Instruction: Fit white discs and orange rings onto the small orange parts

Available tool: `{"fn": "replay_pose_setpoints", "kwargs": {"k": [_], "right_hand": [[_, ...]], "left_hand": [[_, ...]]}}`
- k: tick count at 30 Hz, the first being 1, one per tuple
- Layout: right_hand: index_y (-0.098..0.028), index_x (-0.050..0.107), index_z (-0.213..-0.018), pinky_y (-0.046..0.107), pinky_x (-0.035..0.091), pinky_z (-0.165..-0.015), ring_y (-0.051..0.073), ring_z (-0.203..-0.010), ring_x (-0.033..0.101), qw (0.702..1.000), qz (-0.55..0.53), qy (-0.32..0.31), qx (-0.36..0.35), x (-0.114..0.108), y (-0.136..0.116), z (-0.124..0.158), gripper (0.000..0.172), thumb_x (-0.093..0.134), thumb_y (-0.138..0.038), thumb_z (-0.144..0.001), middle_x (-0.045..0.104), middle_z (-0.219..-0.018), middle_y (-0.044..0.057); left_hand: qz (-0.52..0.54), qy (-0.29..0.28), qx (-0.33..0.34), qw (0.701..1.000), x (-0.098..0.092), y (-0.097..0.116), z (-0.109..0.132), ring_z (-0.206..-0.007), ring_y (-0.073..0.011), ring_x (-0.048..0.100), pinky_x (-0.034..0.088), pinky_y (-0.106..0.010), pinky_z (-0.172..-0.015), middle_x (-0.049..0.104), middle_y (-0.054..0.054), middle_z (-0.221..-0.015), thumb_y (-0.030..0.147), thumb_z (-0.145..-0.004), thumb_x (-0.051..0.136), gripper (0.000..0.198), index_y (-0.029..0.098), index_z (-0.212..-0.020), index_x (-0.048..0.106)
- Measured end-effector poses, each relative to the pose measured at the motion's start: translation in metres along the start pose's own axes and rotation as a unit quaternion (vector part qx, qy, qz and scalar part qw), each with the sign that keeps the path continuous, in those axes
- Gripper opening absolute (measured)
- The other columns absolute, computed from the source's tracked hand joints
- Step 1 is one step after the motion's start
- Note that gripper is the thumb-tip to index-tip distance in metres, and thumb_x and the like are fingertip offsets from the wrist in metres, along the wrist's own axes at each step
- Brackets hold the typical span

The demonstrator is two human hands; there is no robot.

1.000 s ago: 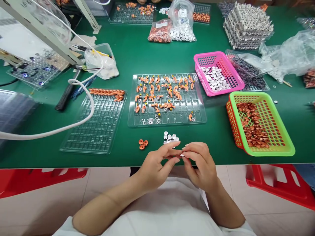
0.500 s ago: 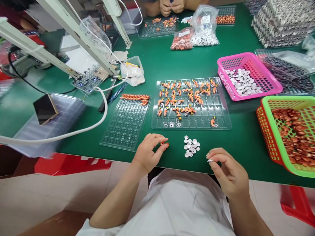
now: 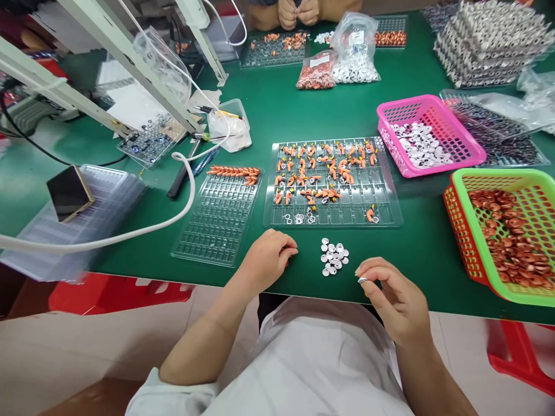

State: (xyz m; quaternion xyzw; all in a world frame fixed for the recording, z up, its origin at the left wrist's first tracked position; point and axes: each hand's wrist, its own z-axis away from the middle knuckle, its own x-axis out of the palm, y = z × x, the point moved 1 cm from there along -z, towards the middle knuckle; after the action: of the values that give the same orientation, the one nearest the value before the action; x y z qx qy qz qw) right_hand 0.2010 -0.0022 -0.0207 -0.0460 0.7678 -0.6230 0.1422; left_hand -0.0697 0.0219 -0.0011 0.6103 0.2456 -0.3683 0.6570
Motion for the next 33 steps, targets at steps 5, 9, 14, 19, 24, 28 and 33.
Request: {"fn": "replay_pose_setpoints", "kwargs": {"k": [5, 9, 14, 19, 24, 28, 33], "right_hand": [[-0.023, 0.062, -0.095, 0.035, 0.052, -0.077, 0.022, -0.093, 0.063, 1.0, 0.018, -0.014, 0.005, -0.002, 0.003, 0.0, 0.013, 0.057, -0.012, -0.093, 0.066, -0.096, 0.006], [-0.024, 0.061, -0.1, 0.04, 0.052, -0.086, 0.023, -0.101, 0.063, 0.995, 0.062, -0.04, -0.067, 0.003, -0.004, -0.003, 0.02, 0.057, -0.007, -0.09, 0.068, -0.108, 0.008], [-0.024, 0.058, -0.108, 0.046, 0.053, -0.088, 0.026, -0.108, 0.064, 0.968, 0.137, -0.1, -0.184, 0.013, -0.013, -0.008, 0.029, 0.058, -0.004, -0.087, 0.068, -0.124, 0.012], [-0.022, 0.058, -0.109, 0.047, 0.053, -0.085, 0.027, -0.108, 0.064, 0.945, 0.237, -0.091, -0.205, 0.01, -0.012, -0.006, 0.03, 0.057, -0.003, -0.087, 0.07, -0.123, 0.012], [-0.02, 0.058, -0.107, 0.045, 0.053, -0.083, 0.026, -0.103, 0.065, 0.953, 0.236, -0.043, -0.183, 0.005, -0.011, 0.002, 0.03, 0.059, -0.001, -0.084, 0.07, -0.118, 0.014], [-0.024, 0.058, -0.107, 0.045, 0.054, -0.086, 0.025, -0.105, 0.065, 0.982, 0.143, -0.016, -0.123, 0.007, -0.012, 0.004, 0.027, 0.056, -0.005, -0.088, 0.069, -0.116, 0.011], [-0.025, 0.062, -0.1, 0.043, 0.056, -0.088, 0.023, -0.103, 0.067, 1.0, -0.003, 0.006, -0.016, 0.009, -0.01, 0.005, 0.016, 0.056, -0.012, -0.093, 0.07, -0.111, 0.008]], "left_hand": [[0.078, 0.089, -0.032, 0.992, 0.0, -0.004, -0.004, -0.088, -0.0212, 0.067, 0.055, -0.034, -0.08, 0.072, -0.004, -0.088, 0.023, -0.09, 0.06, 0.01, 0.021, -0.085, 0.067], [0.304, 0.045, -0.09, 0.947, 0.005, 0.016, -0.003, -0.075, -0.0192, 0.073, 0.059, -0.029, -0.067, 0.074, -0.003, -0.079, 0.03, -0.087, 0.066, 0.012, 0.018, -0.087, 0.067], [0.424, -0.071, -0.077, 0.9, 0.019, 0.049, -0.008, -0.071, -0.0176, 0.073, 0.062, -0.03, -0.072, 0.075, -0.004, -0.076, 0.027, -0.081, 0.072, 0.012, 0.015, -0.084, 0.071], [0.441, -0.101, -0.07, 0.889, 0.028, 0.062, -0.011, -0.078, -0.0185, 0.073, 0.063, -0.032, -0.076, 0.077, -0.006, -0.085, 0.021, -0.083, 0.067, 0.012, 0.016, -0.088, 0.075], [0.433, -0.102, -0.047, 0.894, 0.03, 0.068, -0.009, -0.096, -0.0217, 0.073, 0.061, -0.034, -0.088, 0.077, -0.008, -0.1, 0.015, -0.08, 0.069, 0.018, 0.016, -0.096, 0.076], [0.464, -0.084, -0.056, 0.88, 0.039, 0.069, -0.007, -0.091, -0.021, 0.074, 0.063, -0.034, -0.085, 0.078, -0.006, -0.094, 0.015, -0.076, 0.075, 0.017, 0.017, -0.093, 0.075], [0.463, -0.075, -0.055, 0.881, 0.048, 0.065, -0.005, -0.091, -0.0217, 0.074, 0.063, -0.033, -0.083, 0.077, -0.007, -0.095, 0.02, -0.079, 0.076, 0.015, 0.017, -0.094, 0.076]]}}
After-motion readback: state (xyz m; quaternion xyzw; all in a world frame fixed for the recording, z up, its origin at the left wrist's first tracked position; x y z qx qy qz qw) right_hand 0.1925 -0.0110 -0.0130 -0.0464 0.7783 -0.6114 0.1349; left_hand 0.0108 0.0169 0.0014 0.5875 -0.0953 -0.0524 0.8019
